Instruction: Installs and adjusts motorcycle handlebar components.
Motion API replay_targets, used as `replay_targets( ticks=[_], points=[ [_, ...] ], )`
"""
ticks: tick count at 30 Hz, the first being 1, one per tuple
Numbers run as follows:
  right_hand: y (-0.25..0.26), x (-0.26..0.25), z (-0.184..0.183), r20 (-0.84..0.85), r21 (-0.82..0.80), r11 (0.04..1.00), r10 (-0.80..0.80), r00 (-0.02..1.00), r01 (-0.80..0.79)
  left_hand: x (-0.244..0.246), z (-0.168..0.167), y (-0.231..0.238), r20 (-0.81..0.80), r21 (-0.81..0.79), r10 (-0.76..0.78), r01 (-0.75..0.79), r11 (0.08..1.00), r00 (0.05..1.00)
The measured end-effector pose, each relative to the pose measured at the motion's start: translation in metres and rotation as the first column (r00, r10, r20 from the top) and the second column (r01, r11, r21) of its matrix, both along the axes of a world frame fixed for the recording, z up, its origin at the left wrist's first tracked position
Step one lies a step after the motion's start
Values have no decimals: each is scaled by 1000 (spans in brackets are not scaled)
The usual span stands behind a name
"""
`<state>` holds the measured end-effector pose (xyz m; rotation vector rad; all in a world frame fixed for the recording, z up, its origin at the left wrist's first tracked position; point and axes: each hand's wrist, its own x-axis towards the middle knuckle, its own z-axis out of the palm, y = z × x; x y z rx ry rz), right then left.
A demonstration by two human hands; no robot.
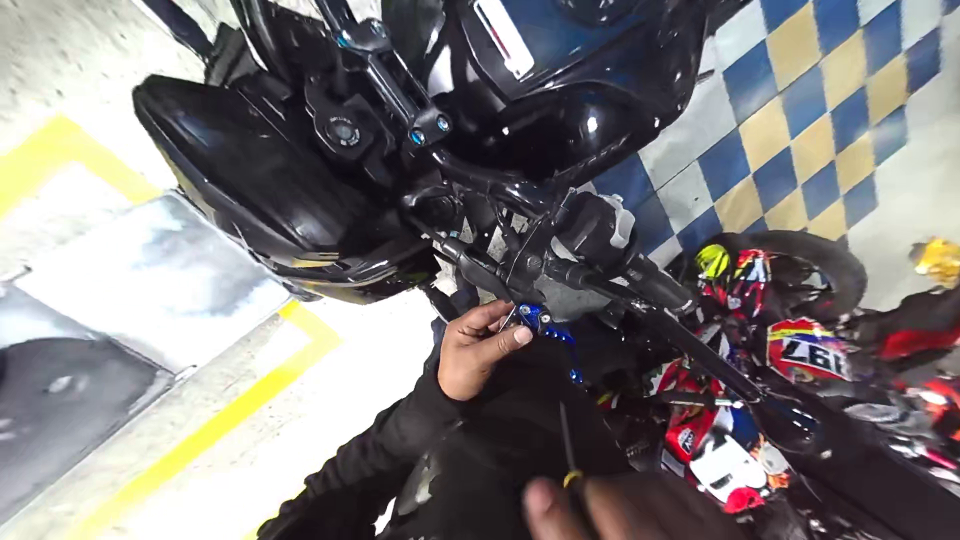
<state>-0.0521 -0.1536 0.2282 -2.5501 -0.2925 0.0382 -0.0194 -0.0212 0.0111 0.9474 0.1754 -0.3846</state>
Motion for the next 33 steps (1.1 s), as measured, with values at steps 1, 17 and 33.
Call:
replay_targets(
  ticks=[1,17,33],
  points=[
    [-15,-6,-11,-46,-32,999,-34,998,33,0,0,0,2,-7,-5,5,1000,1000],
    [-43,30,-123,-126,-83,985,-164,978,154,-1,0,2,33,-35,-42,44,998,999],
    [-60,43,-128,-47,-161,984,63,997,-70,-1,1,1,8,-48,-37,38,998,999]
  ],
)
